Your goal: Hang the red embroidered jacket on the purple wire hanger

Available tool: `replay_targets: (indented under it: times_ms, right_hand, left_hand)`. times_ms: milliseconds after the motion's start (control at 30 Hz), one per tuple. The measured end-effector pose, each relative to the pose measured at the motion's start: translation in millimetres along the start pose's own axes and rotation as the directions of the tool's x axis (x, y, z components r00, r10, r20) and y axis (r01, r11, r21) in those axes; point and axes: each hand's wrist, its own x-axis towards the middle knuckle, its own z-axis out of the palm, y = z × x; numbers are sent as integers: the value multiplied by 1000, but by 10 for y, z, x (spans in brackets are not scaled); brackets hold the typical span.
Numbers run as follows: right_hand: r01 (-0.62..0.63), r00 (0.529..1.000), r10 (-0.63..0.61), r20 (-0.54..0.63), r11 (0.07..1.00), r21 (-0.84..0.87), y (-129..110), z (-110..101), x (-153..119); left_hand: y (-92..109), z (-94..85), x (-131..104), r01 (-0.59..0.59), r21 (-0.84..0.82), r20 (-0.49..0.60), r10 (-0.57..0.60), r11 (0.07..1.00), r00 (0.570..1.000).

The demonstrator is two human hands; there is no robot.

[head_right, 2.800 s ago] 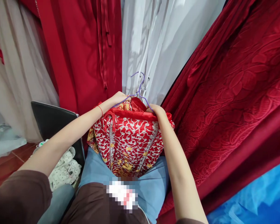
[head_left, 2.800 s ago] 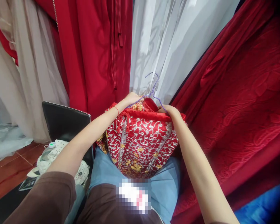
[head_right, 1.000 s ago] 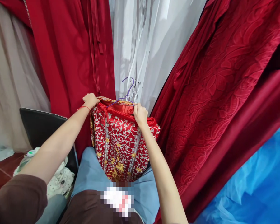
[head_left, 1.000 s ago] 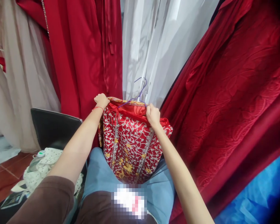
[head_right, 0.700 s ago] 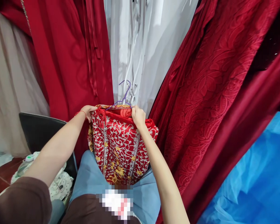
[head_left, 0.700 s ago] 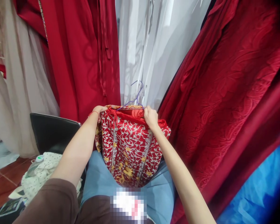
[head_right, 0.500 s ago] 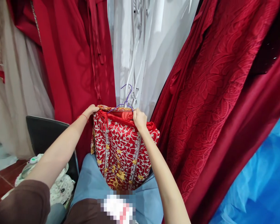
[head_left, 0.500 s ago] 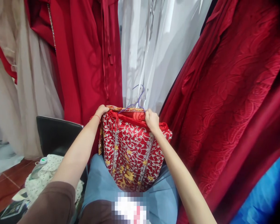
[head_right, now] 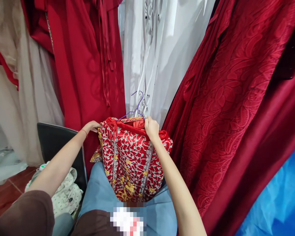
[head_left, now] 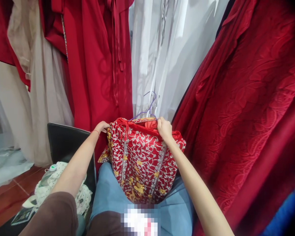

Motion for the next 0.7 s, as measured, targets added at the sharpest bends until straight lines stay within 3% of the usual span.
replay_targets:
  times_ms: [67, 133, 200, 267, 300, 333, 367, 433, 500, 533, 600, 700]
  right_hand:
    - [-2, 1000, 2, -9, 1000, 7, 29, 5, 9]
    - [-4, 1000, 4, -23, 1000, 2, 43, 15, 13]
    - [-18, 999, 18, -34, 1000, -14, 41, 25, 9]
    - [-34, 999, 33, -33, 999, -30, 32, 29, 3]
    - [-41, 999, 40, -31, 998, -36, 29, 30, 1]
    - [-45, 999, 44, -30, 998, -41, 27, 32, 1]
    - [-44, 999, 43, -30, 998, -43, 26, 36, 2]
    - [-44, 998, 42, -38, 998, -44, 27, 52, 7]
    - [-50, 997, 47, -56, 998, -40, 26, 75, 15]
    - [-53, 997, 51, -64, 998, -37, 26, 85, 18]
    - [-59, 995, 57, -77, 998, -31, 28, 96, 22]
    - [-55, 995, 53, -82, 998, -19, 46, 88, 23]
  left_hand:
    - [3, -87, 48, 2, -30, -41, -3, 1000, 999]
    - [7, -259, 60, -35, -47, -186, 26, 998, 982]
    - [-7, -494, 41, -160, 45, -404, 165, 986, 900]
    - [-42, -739, 6, -309, 273, -504, 409, 911, 760]
    - [-63, -844, -14, -362, 381, -486, 517, 851, 704]
    - [-86, -925, -35, -395, 447, -444, 583, 802, 680]
    - [-110, -978, -58, -413, 473, -409, 609, 778, 680]
    - [-165, -986, -110, -448, 427, -339, 598, 786, 726]
    - [-235, -885, -164, -535, 280, -154, 587, 797, 795]
    - [-273, -813, -186, -585, 169, -11, 595, 793, 803]
    - [-335, -670, -215, -612, -89, 221, 614, 786, 757]
    - [-315, -552, -241, -508, -363, 290, 613, 781, 735]
